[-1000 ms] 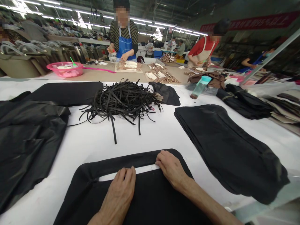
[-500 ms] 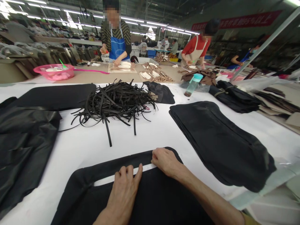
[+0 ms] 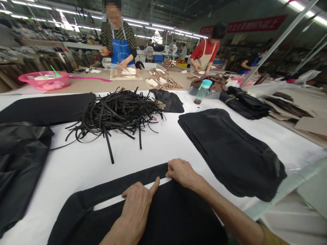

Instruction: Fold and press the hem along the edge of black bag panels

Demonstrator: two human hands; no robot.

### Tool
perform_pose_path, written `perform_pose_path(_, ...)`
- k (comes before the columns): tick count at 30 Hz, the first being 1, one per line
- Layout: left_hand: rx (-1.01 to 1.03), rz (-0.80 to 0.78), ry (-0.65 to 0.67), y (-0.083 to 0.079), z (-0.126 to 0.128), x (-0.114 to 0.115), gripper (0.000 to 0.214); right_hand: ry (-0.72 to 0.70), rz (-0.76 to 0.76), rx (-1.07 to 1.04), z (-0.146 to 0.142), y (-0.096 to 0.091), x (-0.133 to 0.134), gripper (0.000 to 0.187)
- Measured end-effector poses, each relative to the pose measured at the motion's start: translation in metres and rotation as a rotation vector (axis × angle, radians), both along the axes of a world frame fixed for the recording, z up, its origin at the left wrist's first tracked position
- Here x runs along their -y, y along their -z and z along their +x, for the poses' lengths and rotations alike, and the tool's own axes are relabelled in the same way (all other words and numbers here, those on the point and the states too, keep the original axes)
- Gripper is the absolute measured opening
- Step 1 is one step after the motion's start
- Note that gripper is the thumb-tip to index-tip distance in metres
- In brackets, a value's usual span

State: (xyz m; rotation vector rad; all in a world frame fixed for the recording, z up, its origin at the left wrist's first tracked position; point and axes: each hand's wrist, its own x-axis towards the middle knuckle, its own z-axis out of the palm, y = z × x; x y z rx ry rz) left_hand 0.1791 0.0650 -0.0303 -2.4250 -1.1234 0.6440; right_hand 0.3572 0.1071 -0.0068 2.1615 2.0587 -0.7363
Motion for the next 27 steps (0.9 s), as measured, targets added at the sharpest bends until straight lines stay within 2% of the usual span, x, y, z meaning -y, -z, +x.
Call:
perform_pose_path(5,0.010,0.006,-0.001,0.001,0.002,-0.003,0.078,0.050,0.066,-0.113,0.017,-0.003,0.005,0.012)
perform_pose_path(9,-0.023,0.032,0.023,0.000,0.001,-0.001,0.077,0.032,0.050,-0.147,0.007,-0.001,0.010,0.006)
perform_pose_path(15,-0.032,0.049,0.052,-0.001,0.000,0.001,0.076,0.035,0.011,-0.026,-0.012,0.004,0.007,0.010)
perform_pose_path(19,-0.031,0.024,0.055,0.001,0.001,0.000,0.077,0.022,-0.013,0.040,-0.002,0.003,0.001,0.010)
perform_pose_path(23,0.056,0.018,0.003,0.002,0.001,-0.001,0.076,0.022,-0.008,0.072,0.012,0.005,0.000,0.011)
perform_pose_path(27,0.053,-0.006,0.013,0.002,0.000,-0.002,0.079,0.029,0.034,0.075,0.018,0.004,0.002,0.005)
